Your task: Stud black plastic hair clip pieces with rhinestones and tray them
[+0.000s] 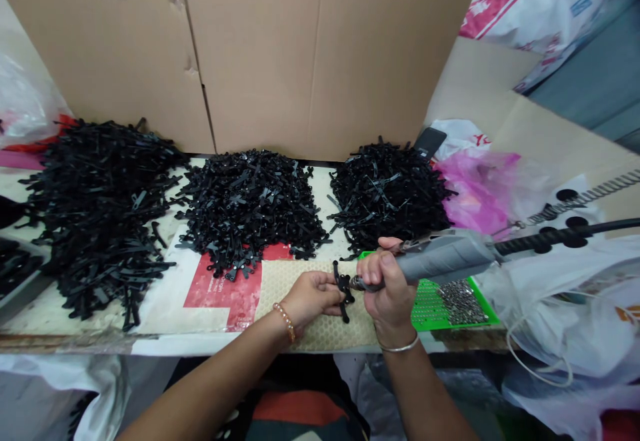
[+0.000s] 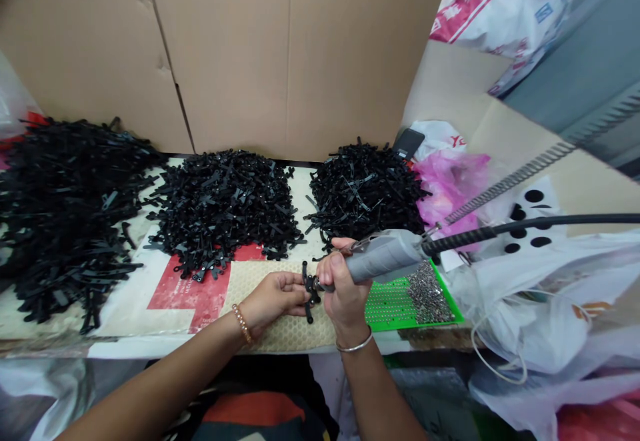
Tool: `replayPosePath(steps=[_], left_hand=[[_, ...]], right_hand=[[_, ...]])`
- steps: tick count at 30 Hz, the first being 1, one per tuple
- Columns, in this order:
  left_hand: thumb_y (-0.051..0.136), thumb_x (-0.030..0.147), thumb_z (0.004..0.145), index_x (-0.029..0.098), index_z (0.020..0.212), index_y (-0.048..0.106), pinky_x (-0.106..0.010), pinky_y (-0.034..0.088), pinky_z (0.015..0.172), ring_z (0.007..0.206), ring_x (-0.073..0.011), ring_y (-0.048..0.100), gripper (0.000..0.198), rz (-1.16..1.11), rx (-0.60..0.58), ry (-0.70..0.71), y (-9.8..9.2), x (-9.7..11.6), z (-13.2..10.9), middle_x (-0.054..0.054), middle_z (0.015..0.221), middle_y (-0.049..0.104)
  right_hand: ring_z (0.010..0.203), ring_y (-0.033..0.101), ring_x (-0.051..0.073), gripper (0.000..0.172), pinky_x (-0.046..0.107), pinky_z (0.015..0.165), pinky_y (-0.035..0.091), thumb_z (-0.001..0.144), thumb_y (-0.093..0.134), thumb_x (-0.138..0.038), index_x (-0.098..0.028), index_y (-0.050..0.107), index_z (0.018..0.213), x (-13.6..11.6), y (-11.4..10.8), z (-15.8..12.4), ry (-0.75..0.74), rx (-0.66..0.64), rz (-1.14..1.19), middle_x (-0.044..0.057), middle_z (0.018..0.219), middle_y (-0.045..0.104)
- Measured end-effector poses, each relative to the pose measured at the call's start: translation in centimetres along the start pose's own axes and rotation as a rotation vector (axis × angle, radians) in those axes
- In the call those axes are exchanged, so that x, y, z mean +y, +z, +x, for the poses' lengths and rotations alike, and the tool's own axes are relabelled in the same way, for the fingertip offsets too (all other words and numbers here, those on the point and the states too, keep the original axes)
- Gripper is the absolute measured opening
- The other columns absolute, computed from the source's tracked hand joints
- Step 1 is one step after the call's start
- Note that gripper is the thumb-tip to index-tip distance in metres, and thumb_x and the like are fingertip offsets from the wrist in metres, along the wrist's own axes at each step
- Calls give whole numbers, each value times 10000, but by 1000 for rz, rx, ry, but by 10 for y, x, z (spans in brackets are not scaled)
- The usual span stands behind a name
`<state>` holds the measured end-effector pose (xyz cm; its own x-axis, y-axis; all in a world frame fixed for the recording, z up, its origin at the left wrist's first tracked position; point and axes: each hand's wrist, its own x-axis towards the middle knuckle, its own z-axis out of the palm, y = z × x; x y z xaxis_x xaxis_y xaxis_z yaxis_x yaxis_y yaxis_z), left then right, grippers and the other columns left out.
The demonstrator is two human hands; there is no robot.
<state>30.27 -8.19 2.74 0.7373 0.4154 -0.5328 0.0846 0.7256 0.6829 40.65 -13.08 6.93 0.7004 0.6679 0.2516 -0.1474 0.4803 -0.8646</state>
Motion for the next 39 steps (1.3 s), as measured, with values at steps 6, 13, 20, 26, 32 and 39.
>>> replayPosePath(steps=[6,13,20,26,32,39], left_hand=[[775,122,561,97,811,667,-249,524,634,617,-117,617,274,4,-5,4,1,1,-1,-30,691,654],[765,110,571,98,813,672,-255,525,642,623,-121,618,260,15,4,-2,1,2,-1,-35,699,658],[770,132,579,100,813,672,-259,527,659,635,-123,624,256,19,-16,8,0,0,-1,-43,718,665],[774,128,570,101,820,674,-246,524,637,626,-123,622,271,6,-10,8,0,0,0,-32,692,658],[767,119,577,98,823,667,-258,529,652,630,-122,621,267,0,-15,6,0,-1,0,-33,695,654],[795,158,555,101,829,668,-258,531,650,635,-126,629,307,3,-15,12,-1,-1,0,-37,707,660]], right_hand=[[403,355,74,160,199,445,349,792,658,-286,-206,587,911,3,0,-1,-2,-14,16,-94,461,384],[399,350,80,168,212,445,347,781,660,-282,-206,575,904,2,1,-2,6,-15,0,-94,458,374],[398,348,81,162,216,441,343,786,656,-296,-215,580,904,2,1,-2,4,-25,-1,-94,456,376],[395,343,80,173,214,446,346,790,647,-314,-218,567,910,1,-1,-1,-1,-17,-21,-100,454,363],[388,347,79,192,216,443,346,772,657,-324,-218,561,900,0,0,-1,1,-8,-41,-102,447,371],[384,344,81,203,220,441,342,764,654,-339,-218,553,893,1,2,-1,3,-7,-60,-105,443,358]])
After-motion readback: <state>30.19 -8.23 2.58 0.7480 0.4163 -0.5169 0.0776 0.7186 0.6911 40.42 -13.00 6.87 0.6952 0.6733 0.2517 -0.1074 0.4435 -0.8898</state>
